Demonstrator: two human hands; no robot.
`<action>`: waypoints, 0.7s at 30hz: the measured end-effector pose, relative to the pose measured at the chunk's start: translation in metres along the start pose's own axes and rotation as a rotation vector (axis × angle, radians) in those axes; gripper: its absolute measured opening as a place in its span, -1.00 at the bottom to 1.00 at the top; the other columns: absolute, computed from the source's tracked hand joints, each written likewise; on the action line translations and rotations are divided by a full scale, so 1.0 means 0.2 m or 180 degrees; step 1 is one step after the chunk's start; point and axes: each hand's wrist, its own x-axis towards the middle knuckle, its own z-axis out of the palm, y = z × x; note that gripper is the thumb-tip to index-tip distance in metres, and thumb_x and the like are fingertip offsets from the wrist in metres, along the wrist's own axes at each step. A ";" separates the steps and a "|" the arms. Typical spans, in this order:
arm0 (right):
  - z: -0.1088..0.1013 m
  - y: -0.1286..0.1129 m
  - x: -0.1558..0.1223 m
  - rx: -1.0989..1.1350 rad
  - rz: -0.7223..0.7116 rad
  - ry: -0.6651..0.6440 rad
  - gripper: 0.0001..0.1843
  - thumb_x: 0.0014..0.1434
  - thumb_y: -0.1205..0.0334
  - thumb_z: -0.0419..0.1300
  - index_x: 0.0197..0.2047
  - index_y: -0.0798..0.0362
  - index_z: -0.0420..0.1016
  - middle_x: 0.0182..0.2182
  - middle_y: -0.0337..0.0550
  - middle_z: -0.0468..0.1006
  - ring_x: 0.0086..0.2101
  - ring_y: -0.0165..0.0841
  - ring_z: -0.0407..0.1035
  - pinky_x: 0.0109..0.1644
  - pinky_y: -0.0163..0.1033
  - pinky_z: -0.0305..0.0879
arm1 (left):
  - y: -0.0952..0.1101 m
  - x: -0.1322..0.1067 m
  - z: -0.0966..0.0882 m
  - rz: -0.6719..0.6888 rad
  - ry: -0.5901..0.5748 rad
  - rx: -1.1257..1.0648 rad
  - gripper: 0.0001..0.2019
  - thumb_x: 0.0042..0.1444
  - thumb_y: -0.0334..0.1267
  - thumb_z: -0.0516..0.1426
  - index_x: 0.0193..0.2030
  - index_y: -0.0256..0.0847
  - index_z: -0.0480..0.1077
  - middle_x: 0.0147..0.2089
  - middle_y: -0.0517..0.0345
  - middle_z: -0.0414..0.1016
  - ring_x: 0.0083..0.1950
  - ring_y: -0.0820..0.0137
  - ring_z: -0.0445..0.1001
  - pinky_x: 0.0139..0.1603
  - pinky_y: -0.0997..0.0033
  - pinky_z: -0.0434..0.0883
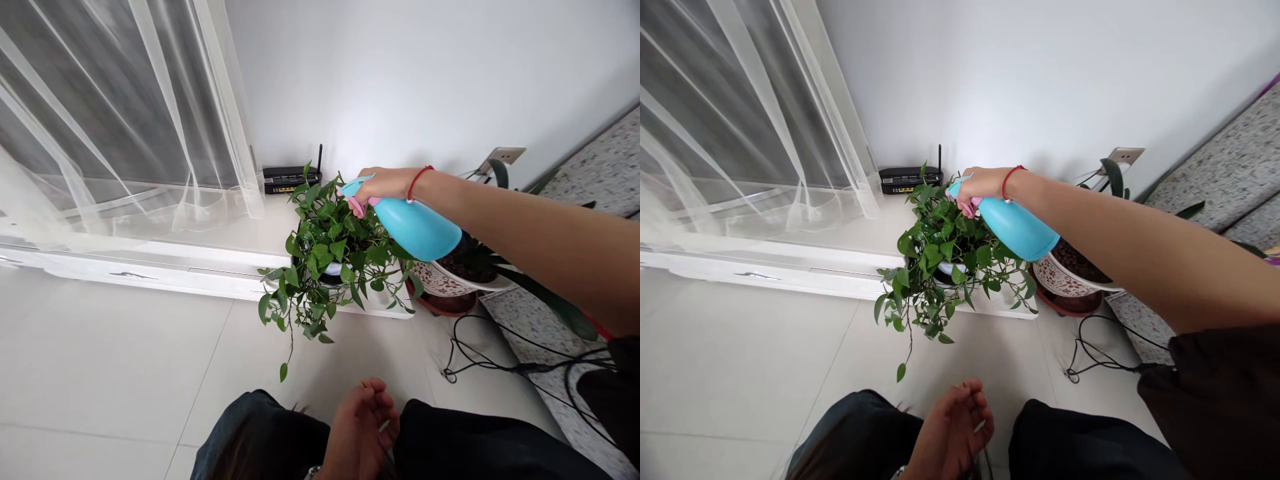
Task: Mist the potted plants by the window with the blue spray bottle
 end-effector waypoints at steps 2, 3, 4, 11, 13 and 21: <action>0.01 -0.04 -0.02 -0.0027 0.0080 -0.0151 -0.82 -0.08 0.51 0.22 -0.58 0.08 0.36 -0.49 -0.09 0.53 -0.37 -0.27 0.48 -0.33 -0.23 0.39 | 0.00 -0.01 0.01 -0.0017 -0.0010 -0.0006 -0.88 0.24 -0.43 0.01 -0.22 -0.43 0.35 -0.40 0.05 0.39 -0.43 0.45 0.42 -0.30 0.46 0.37; 0.02 -0.06 -0.03 -0.0010 0.0136 -0.0167 -0.81 -0.08 0.52 0.20 -0.58 0.09 0.34 -0.52 -0.10 0.52 -0.40 -0.28 0.48 -0.35 -0.24 0.37 | 0.00 -0.01 0.02 -0.0048 0.0005 -0.0017 -0.89 0.24 -0.43 0.01 -0.22 -0.43 0.34 -0.41 0.06 0.39 -0.43 0.45 0.41 -0.30 0.45 0.37; 0.04 -0.08 -0.04 0.0034 0.0186 -0.0175 -0.81 -0.08 0.53 0.18 -0.57 0.09 0.33 -0.55 -0.11 0.50 -0.42 -0.29 0.47 -0.36 -0.25 0.36 | 0.00 -0.02 0.03 -0.0067 0.0021 -0.0018 -0.89 0.25 -0.44 0.00 -0.22 -0.43 0.33 -0.41 0.06 0.38 -0.43 0.45 0.41 -0.30 0.45 0.37; 0.12 -0.17 -0.06 0.0546 0.0317 -0.0009 -0.87 -0.06 0.57 0.13 -0.49 0.19 0.31 -0.60 -0.13 0.43 -0.51 -0.37 0.41 -0.35 -0.26 0.36 | 0.01 -0.05 0.05 -0.0138 -0.0051 -0.0128 -0.91 0.16 -0.47 0.05 -0.24 -0.45 0.36 -0.40 0.03 0.38 -0.39 0.42 0.38 -0.23 0.41 0.38; 0.13 -0.20 -0.05 0.0681 0.0388 -0.0013 -0.87 -0.07 0.60 0.10 -0.47 0.22 0.31 -0.58 -0.12 0.44 -0.52 -0.36 0.42 -0.36 -0.24 0.38 | 0.01 -0.05 0.05 -0.0137 -0.0026 -0.0135 -0.90 0.16 -0.47 0.04 -0.26 -0.45 0.36 -0.40 0.02 0.38 -0.40 0.42 0.38 -0.23 0.41 0.38; 0.14 -0.24 0.00 0.0750 0.0385 0.0091 -0.89 -0.06 0.60 0.12 -0.45 0.26 0.33 -0.57 -0.14 0.44 -0.45 -0.35 0.46 -0.30 -0.28 0.39 | 0.02 -0.09 0.08 -0.0114 0.0114 -0.0168 -0.82 0.23 -0.48 -0.03 -0.32 -0.45 0.37 -0.44 0.02 0.36 -0.44 0.44 0.37 -0.26 0.43 0.36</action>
